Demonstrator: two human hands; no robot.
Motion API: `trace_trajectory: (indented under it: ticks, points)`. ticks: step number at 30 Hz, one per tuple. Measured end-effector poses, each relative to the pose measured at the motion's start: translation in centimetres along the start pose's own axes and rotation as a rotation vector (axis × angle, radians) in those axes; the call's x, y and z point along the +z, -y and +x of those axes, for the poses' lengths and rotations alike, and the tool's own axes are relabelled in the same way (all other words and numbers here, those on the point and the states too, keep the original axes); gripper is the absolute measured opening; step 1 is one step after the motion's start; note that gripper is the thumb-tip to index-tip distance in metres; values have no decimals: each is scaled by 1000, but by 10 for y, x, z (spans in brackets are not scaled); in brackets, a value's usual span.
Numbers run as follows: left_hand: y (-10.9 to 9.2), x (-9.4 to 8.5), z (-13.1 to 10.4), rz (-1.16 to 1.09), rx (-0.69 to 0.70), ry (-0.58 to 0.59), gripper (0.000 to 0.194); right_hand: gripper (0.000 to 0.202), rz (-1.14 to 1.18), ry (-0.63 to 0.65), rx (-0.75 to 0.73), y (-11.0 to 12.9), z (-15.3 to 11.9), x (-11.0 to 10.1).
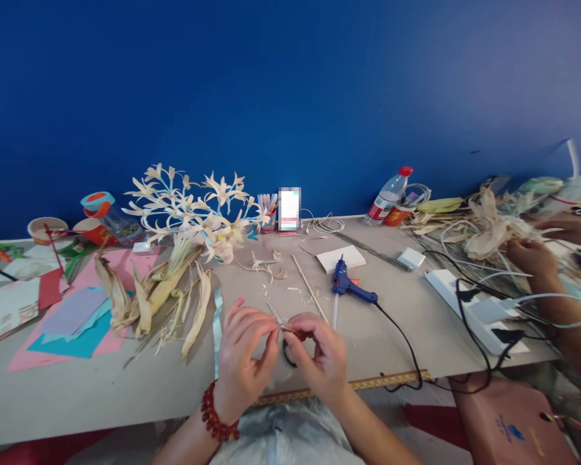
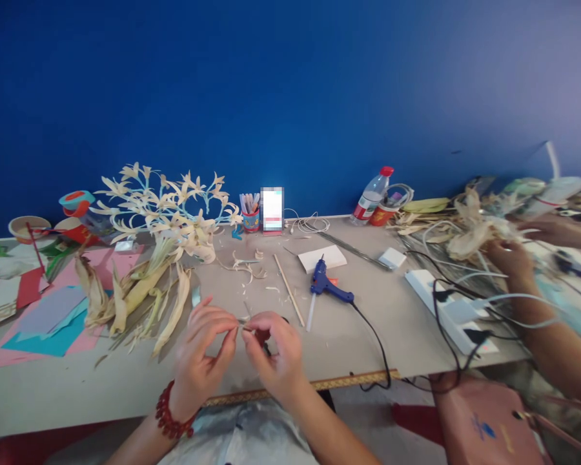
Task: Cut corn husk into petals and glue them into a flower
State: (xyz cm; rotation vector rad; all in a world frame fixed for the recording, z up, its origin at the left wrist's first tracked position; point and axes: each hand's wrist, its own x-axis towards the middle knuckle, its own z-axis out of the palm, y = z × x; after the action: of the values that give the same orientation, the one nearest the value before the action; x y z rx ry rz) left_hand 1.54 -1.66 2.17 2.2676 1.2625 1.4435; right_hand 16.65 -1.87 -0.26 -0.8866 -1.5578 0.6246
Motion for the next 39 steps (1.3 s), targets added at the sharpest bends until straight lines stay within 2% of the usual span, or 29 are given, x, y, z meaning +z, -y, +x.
trace_trajectory:
  ticks: [3,8,13,19,23,25,28,33,36,39]
  points:
    - [2,-2,0,46,25,19,19,14,-42,97,10,2,4,-3]
    - [1,-7,-1,57,21,74,18,11,-146,133,-33,5,11,-6]
    - [-1,-10,-2,39,7,96,18,12,-193,127,-82,3,13,-7]
    - [1,-12,-3,47,-9,58,18,13,-223,40,-19,2,14,-22]
    - [-1,-11,-2,40,1,61,18,16,-198,177,-3,9,16,-17]
    - [-2,-10,-2,38,0,67,18,11,-207,206,-30,10,17,-11]
    - [-2,-11,-4,35,-11,67,17,12,-231,194,-57,6,19,-9]
    - [4,-14,-7,51,-43,24,16,12,-293,72,15,-1,20,-27]
    - [4,-13,-6,47,-38,19,15,12,-216,167,63,5,19,-25]
    - [1,-11,-4,32,-33,27,15,8,-188,235,59,11,18,-12]
